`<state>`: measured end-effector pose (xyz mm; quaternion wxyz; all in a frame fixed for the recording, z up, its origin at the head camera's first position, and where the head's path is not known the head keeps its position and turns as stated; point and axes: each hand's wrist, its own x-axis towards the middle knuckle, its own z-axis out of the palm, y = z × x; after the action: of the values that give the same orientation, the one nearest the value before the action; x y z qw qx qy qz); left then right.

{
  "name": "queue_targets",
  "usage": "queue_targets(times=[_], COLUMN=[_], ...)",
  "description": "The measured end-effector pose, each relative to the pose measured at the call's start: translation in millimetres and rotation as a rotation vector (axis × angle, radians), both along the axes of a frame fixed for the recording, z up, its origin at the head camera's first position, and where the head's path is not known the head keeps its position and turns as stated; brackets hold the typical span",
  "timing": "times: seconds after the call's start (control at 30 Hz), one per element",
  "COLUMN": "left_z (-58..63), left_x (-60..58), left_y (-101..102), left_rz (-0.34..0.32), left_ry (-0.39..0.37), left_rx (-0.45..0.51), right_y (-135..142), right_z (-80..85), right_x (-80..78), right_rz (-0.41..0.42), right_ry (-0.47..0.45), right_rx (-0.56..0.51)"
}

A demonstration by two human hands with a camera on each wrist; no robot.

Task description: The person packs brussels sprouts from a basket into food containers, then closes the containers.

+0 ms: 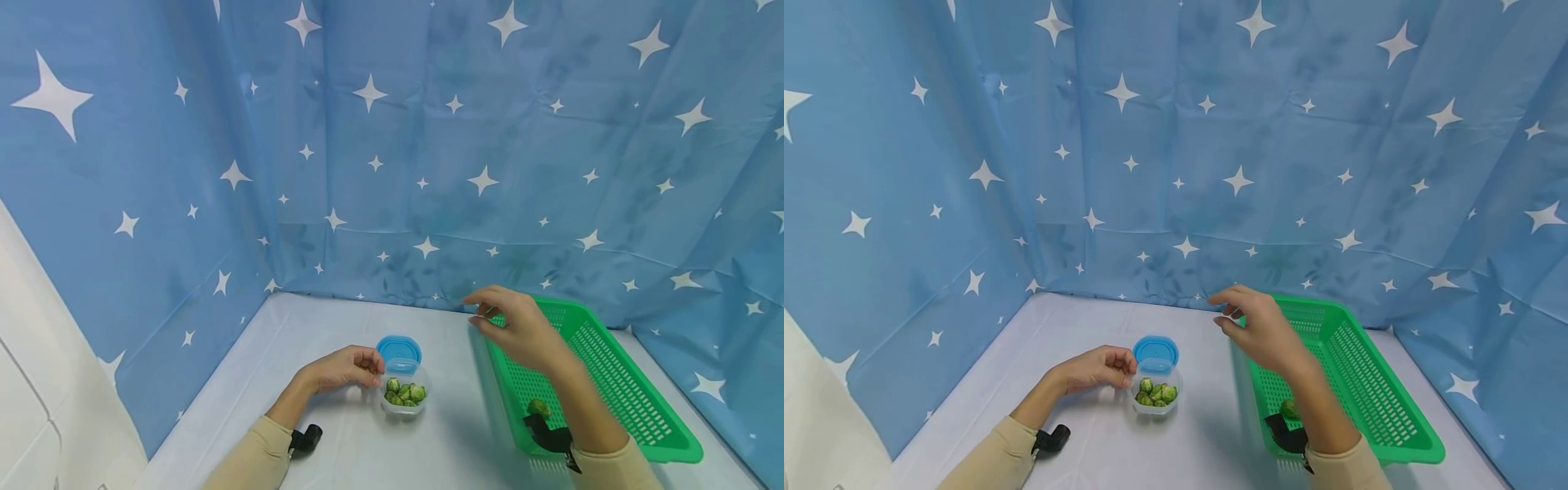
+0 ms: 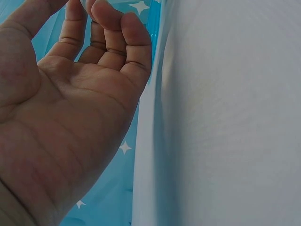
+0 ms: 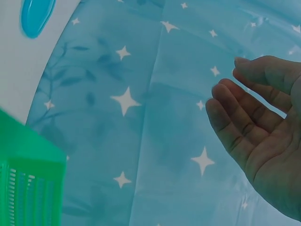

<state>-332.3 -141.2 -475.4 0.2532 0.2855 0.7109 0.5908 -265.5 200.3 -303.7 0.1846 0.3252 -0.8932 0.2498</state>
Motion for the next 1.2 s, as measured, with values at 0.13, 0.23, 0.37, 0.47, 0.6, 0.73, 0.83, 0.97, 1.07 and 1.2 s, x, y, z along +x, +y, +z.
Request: queue_targets(times=[0.13, 0.23, 0.37, 0.47, 0.6, 0.73, 0.83, 0.97, 1.07, 1.2], left_z=[0.1, -0.1, -0.9, -1.3, -1.4, -1.3, -1.4, -1.8, -2.2, -2.4], left_x=[0.4, 0.1, -0.5, -0.7, -0.5, -0.3, -0.2, -0.1, -0.5, -0.9], left_y=[0, 0, 0, 0, 0, 0, 0, 0, 0, 0], left_rz=[0.001, 0.004, 0.007, 0.004, 0.000, -0.003, -0.004, -0.003, -0.002, -0.001], left_ry=[-0.001, 0.000, 0.000, 0.000, -0.003, -0.007, -0.010, -0.008, -0.006, -0.006], left_rx=[-0.007, -0.005, -0.004, -0.001, 0.002, 0.004, 0.004, 0.000, 0.000, -0.001], right_y=[10, 17, 27, 35, 44, 55, 65, 77, 85, 94], right_z=[-1.9, -3.8, -4.8, -5.5, -7.5, -10.7, -13.4, -17.0, -20.5, -26.3], right_x=[-6.4, -11.8, -19.3, -26.2, -35.4, -43.1, -47.3, -51.5, -54.2, -57.1], right_rz=[0.014, 0.014, 0.001, -0.006, -0.008, -0.042, -0.063, -0.076, -0.085, -0.087], right_ry=[-0.017, -0.049, -0.111, -0.139, -0.156, -0.184, -0.199, -0.211, -0.222, -0.223], right_rx=[-0.007, -0.013, -0.029, -0.039, -0.038, -0.027, -0.020, -0.015, -0.011, -0.005])
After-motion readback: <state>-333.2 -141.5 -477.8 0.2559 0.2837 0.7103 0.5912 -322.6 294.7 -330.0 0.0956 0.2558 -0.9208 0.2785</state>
